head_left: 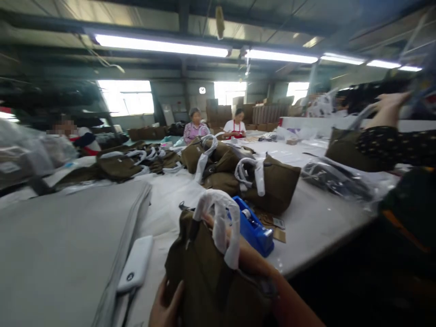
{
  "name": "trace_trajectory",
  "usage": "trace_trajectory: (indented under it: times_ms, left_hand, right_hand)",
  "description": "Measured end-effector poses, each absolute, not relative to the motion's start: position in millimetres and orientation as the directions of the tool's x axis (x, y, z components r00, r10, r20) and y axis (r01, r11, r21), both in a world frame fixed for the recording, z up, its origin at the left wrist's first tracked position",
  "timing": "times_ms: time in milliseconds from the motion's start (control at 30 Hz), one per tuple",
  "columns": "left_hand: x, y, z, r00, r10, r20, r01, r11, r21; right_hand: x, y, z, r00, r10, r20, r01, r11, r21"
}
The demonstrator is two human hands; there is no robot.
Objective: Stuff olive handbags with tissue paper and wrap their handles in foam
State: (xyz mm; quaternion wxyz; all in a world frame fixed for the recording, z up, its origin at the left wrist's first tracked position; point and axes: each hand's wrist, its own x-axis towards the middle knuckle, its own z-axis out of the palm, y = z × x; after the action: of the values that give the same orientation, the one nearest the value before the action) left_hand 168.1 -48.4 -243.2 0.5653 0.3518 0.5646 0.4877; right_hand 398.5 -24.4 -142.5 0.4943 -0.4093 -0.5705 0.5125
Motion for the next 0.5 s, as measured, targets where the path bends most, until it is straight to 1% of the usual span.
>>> trace_trajectory:
  times_ms: [33,67,100,167,200,233,267,300,367,433,500]
  left_hand:
    - [167,-49,-245,-0.124,0.951,-0.284,-0.17,0.262,0.95]
    - [166,-48,-245,-0.14,0.959,-0.246,-0.165,0.223,0.961]
    - [164,-47,-243,-0.162,0.97,-0.18,-0.128,0.16,0.979]
    - [158,-44,-229,-0.194,0.981,0.014,0.045,-0.005,0.999]
    - [155,-42,-218,-0.168,0.978,0.126,0.156,-0.099,0.983]
    - [153,-40,-205,-0.1,0.965,0.242,0.259,-0.21,0.943]
    - [151,-38,-190,0.0,0.933,0.359,0.337,-0.338,0.879]
    - [151,-35,-174,0.133,0.873,0.47,0.384,-0.482,0.787]
    - [156,-29,-144,0.375,0.676,0.634,0.385,-0.736,0.557]
    - [164,-23,-120,0.541,0.48,0.691,0.338,-0.876,0.344]
    - [171,-18,-105,0.667,0.35,0.658,0.306,-0.934,0.187]
  right_hand:
    - [407,-29,-144,-0.205,0.97,0.13,-0.038,0.125,-0.991]
    - [415,-32,-145,-0.199,0.973,0.119,-0.023,0.117,-0.993]
    - [422,-35,-147,-0.201,0.974,0.104,0.01,0.108,-0.994]
    - [431,-36,-151,-0.205,0.975,0.086,0.108,0.11,-0.988]
    - [433,-36,-153,-0.212,0.973,0.086,0.154,0.121,-0.981]
    - [432,-36,-153,-0.217,0.971,0.097,0.189,0.14,-0.972]
    - [430,-37,-153,-0.225,0.968,0.113,0.212,0.162,-0.964]
    - [426,-39,-150,-0.229,0.964,0.133,0.219,0.184,-0.958]
    - [415,-46,-138,-0.24,0.956,0.17,0.201,0.22,-0.955]
    - [404,-56,-122,-0.265,0.945,0.194,0.163,0.242,-0.956]
    - [395,-65,-108,-0.27,0.938,0.218,0.124,0.258,-0.958]
